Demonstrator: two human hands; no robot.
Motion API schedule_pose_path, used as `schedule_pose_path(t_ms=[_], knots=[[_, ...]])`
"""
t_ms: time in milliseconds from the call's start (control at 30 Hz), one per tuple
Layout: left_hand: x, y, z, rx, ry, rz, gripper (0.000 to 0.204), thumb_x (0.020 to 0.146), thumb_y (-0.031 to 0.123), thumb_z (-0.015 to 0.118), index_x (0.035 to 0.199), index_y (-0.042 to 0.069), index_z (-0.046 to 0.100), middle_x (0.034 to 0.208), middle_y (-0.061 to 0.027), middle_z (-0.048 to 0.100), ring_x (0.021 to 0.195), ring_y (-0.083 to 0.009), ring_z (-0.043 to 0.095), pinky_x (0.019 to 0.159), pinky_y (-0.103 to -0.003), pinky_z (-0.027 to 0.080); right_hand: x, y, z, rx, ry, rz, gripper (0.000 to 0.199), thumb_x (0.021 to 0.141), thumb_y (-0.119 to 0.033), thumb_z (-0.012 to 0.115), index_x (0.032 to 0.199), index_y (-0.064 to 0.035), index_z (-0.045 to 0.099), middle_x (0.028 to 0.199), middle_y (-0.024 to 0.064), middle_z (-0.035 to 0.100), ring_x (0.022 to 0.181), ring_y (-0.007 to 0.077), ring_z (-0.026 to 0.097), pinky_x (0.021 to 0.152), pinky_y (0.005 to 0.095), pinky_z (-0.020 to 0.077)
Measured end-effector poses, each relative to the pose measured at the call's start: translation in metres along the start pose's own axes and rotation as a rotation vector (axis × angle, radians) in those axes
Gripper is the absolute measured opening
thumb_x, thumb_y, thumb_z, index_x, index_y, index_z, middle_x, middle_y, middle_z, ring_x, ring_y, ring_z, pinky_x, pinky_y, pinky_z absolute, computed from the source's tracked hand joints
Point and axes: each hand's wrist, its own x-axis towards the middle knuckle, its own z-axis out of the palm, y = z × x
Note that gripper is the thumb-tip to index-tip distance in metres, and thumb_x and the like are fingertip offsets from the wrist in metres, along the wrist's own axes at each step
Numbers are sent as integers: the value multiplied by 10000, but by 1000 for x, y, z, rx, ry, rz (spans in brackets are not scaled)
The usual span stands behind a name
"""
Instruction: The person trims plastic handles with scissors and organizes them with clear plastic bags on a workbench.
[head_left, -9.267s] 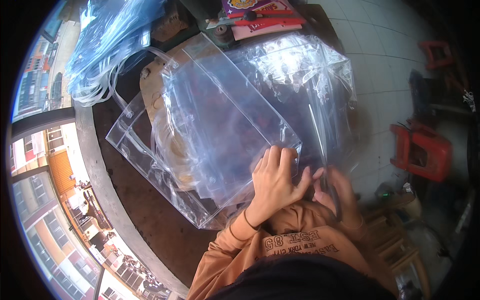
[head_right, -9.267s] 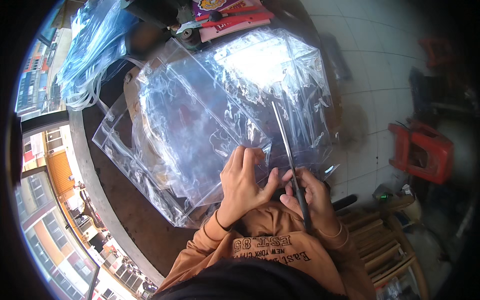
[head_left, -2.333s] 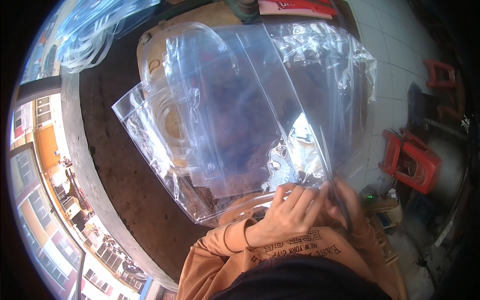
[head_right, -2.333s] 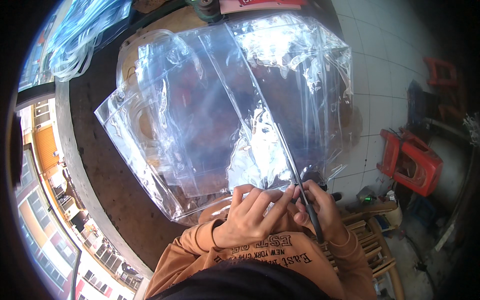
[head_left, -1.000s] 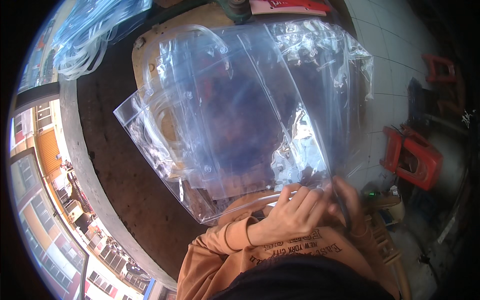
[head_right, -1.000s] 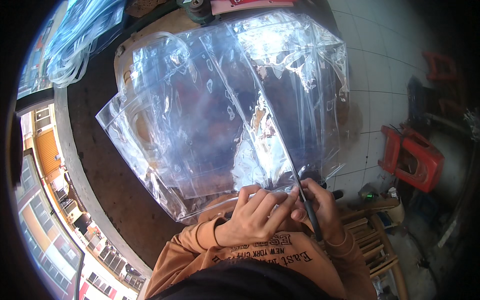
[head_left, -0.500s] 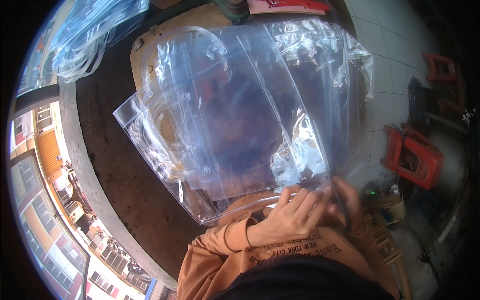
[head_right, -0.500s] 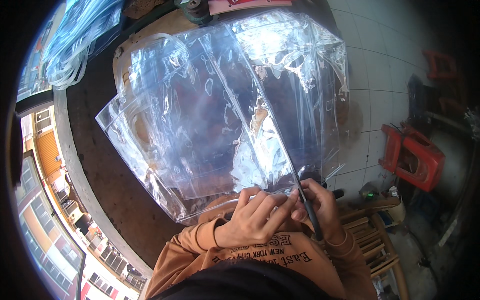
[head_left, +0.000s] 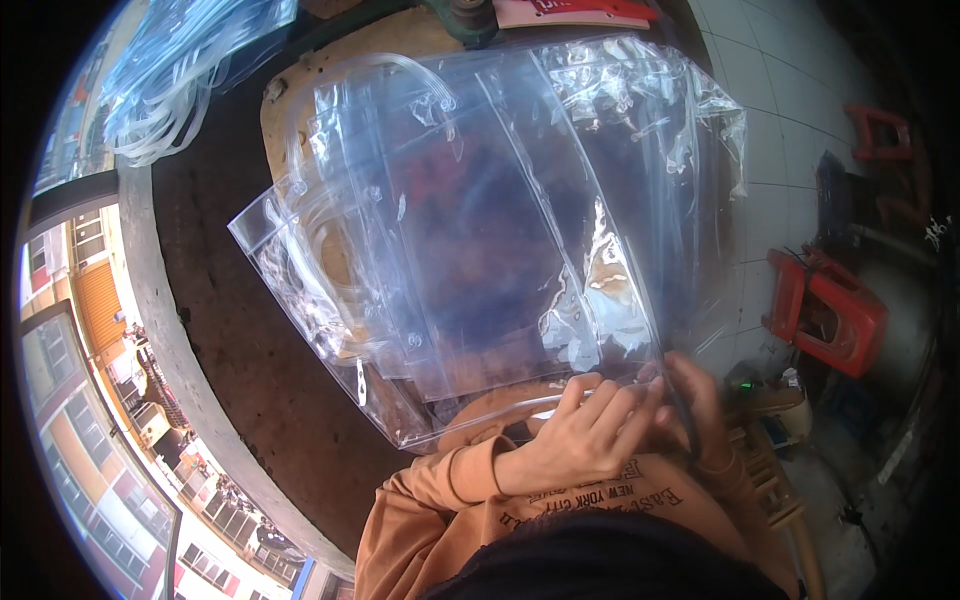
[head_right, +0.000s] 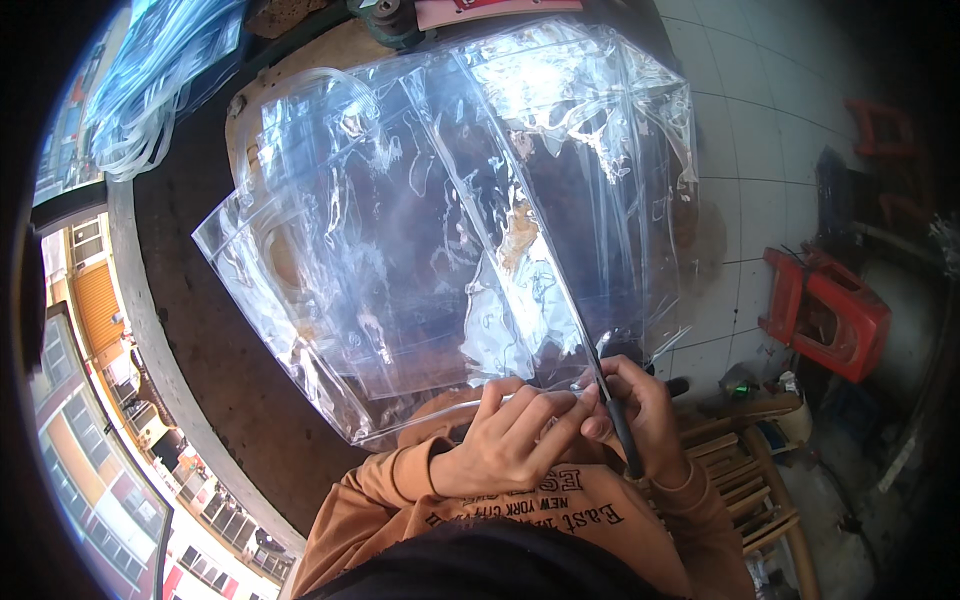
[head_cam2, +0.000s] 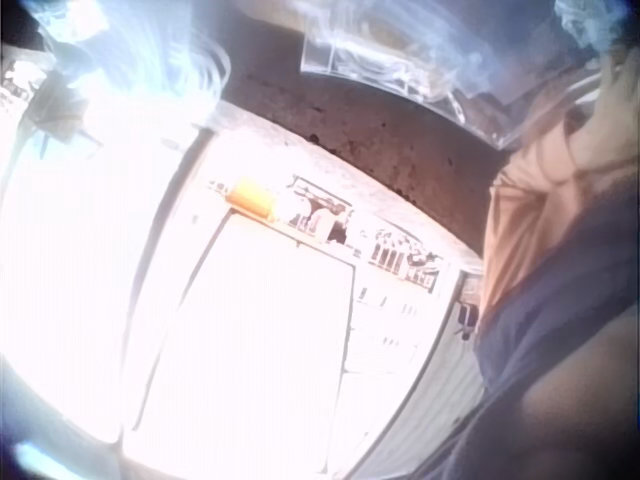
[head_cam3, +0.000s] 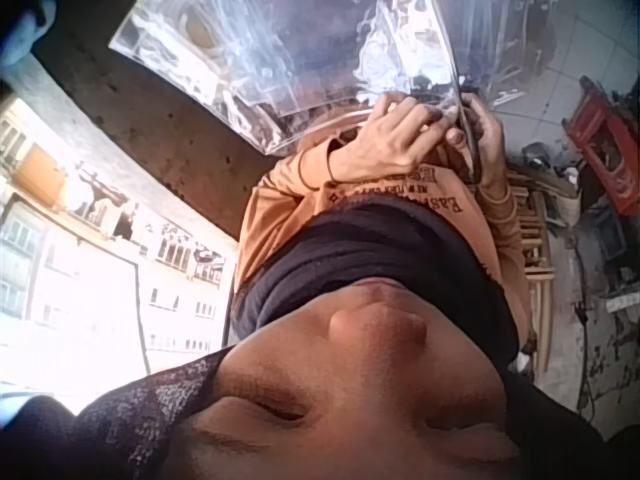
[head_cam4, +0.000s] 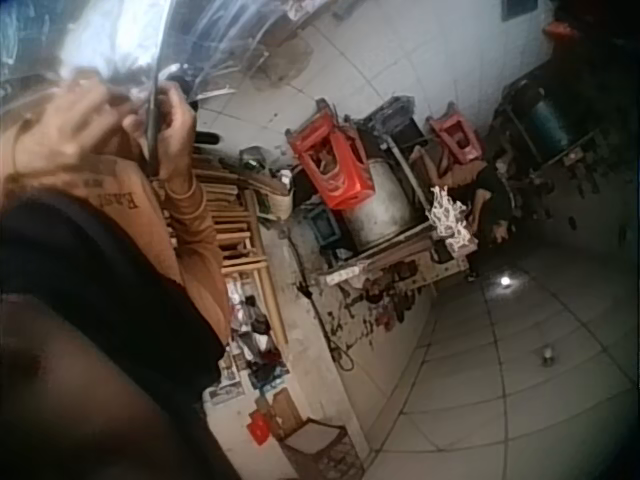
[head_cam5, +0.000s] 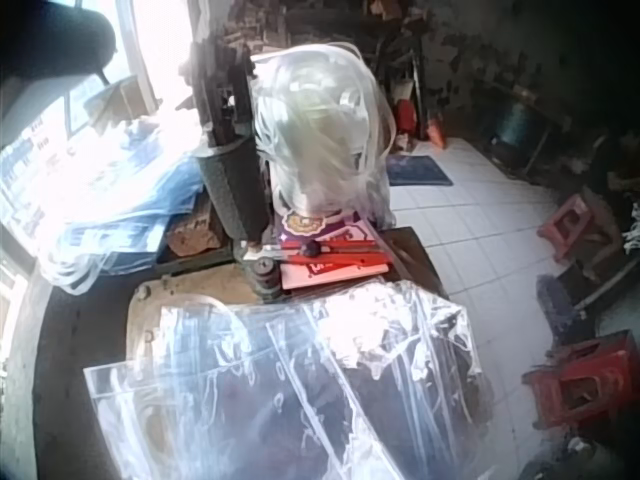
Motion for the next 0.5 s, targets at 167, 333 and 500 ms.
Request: schedule_pose_path(t_ms=[167, 333, 500], knots=[[-1, 0, 0, -15, -11, -1, 352, 708, 110, 598, 1033, -24, 616, 849, -40, 559, 645, -116, 506, 622, -272, 361, 1, -1, 0, 8, 10, 16, 622, 654, -396, 793, 1018, 8, 491, 817, -4, 559, 728, 28, 482, 646, 173, 401], [0, 1, 0, 10, -5, 1, 350, 712, 105, 588, 1037, -22, 616, 853, -40, 556, 648, -116, 505, 618, -277, 363, -2, -1, -3, -11, 42, 157, 618, 655, -365, 799, 1032, 14, 488, 817, 2, 564, 731, 32, 490, 656, 174, 410], [-1, 2, -2, -29, -33, 5, 353, 705, 107, 574, 1031, -21, 617, 860, -42, 551, 653, -120, 506, 602, -284, 359, -2, -1, -4, -13, -26, 23, 647, 652, -366, 802, 1054, 17, 471, 813, -2, 556, 718, 31, 486, 641, 177, 413]])
